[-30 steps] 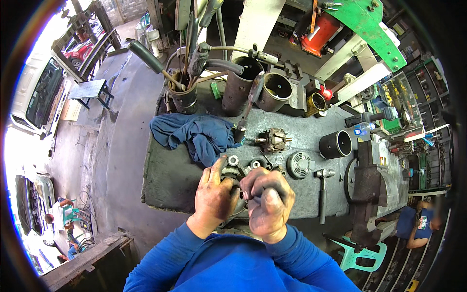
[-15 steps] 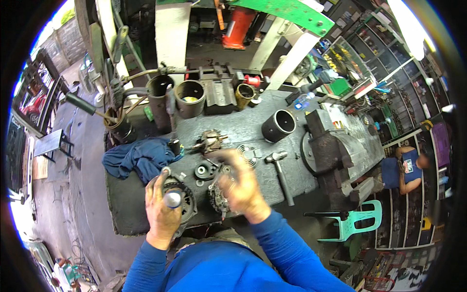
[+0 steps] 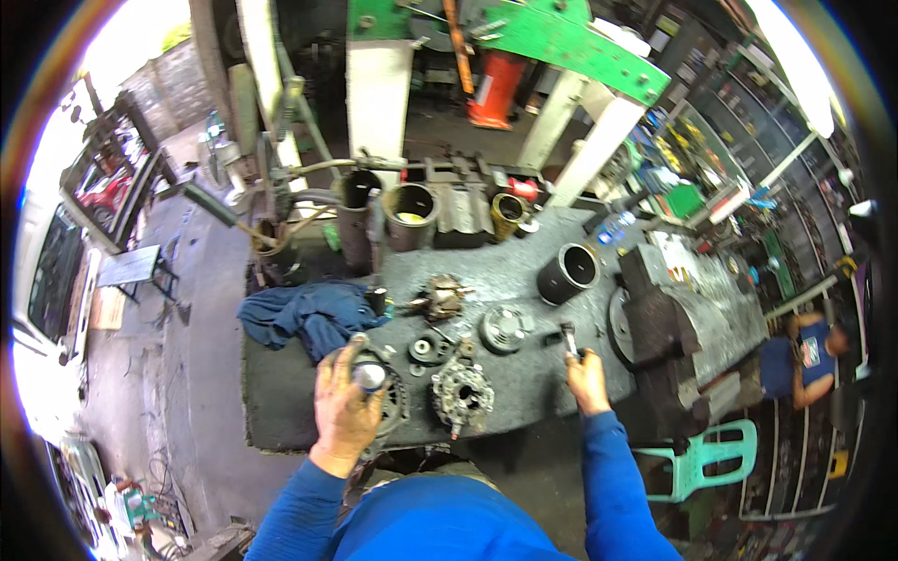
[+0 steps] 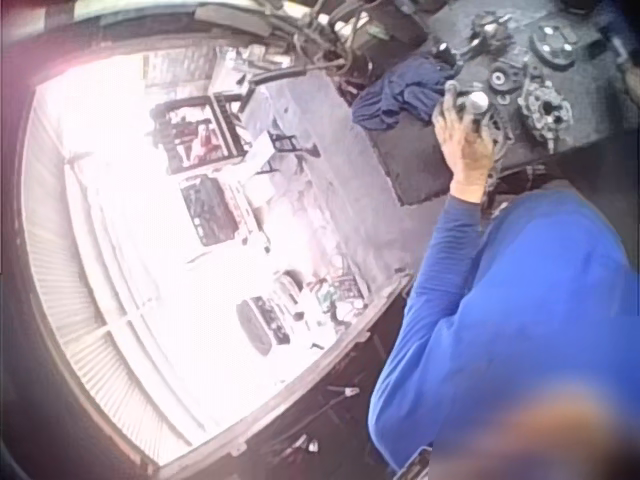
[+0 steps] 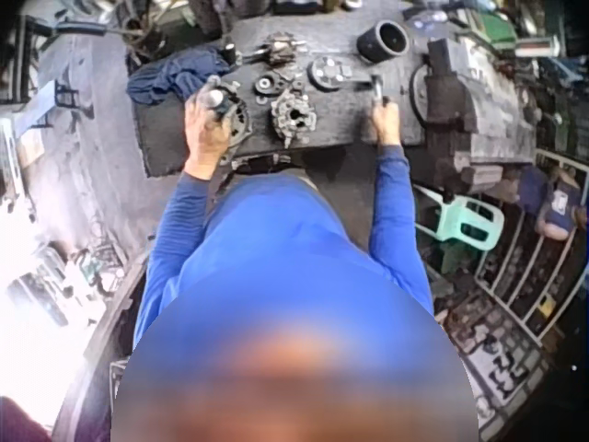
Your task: The person disassembles an alternator on a workbench, using a hammer to tap components and a screwdriver to remove parts. They separate the housing and internal components, then reassemble the unit by aligning and securing the pieces.
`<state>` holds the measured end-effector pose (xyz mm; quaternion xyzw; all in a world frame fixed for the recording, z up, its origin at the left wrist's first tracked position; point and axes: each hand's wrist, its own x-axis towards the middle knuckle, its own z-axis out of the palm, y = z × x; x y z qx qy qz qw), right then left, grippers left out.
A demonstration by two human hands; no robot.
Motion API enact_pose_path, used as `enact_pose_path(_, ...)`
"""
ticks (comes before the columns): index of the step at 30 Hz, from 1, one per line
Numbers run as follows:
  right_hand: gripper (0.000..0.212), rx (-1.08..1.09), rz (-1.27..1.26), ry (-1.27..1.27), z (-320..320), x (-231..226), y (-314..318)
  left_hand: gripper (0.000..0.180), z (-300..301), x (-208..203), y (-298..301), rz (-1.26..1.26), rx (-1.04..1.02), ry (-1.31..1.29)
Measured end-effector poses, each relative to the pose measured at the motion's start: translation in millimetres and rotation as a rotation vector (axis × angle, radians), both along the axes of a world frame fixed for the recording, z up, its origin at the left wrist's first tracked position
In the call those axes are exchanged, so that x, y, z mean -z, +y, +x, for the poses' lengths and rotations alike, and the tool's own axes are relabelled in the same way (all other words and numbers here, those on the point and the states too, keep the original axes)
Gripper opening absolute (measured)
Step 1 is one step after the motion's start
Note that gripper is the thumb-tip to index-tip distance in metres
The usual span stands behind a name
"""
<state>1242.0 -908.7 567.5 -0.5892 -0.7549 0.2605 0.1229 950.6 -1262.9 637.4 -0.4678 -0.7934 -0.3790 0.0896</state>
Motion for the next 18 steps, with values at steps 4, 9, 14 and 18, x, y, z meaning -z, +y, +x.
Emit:
enact_pose_path(4,0.028,-0.257,-0.468,0.588,-21.3,-117.2,-52.6,0.037,0.1,-3.8,-0.9,-0.030,-0.035,-0.053)
enact_pose_path(9,0.023,-0.904,-0.048,0.379,-85.4,-275.6,-112.1,0.032,0.1,-9.3,-2.9,-0.067,-0.031,-0.033)
enact_pose_path(14,0.030,-0.931,-0.056,0.884,-133.8,-343.2,-163.6,0.032,1.8,-7.9,-4.6,-0.078,-0.052,-0.090)
enact_pose_path(18,0.028,-1.295,0.508,-0.174,-169.1,-340.4,-180.2,0.024,1.2,-5.5,-3.4,-0.082,-0.074,-0.061)
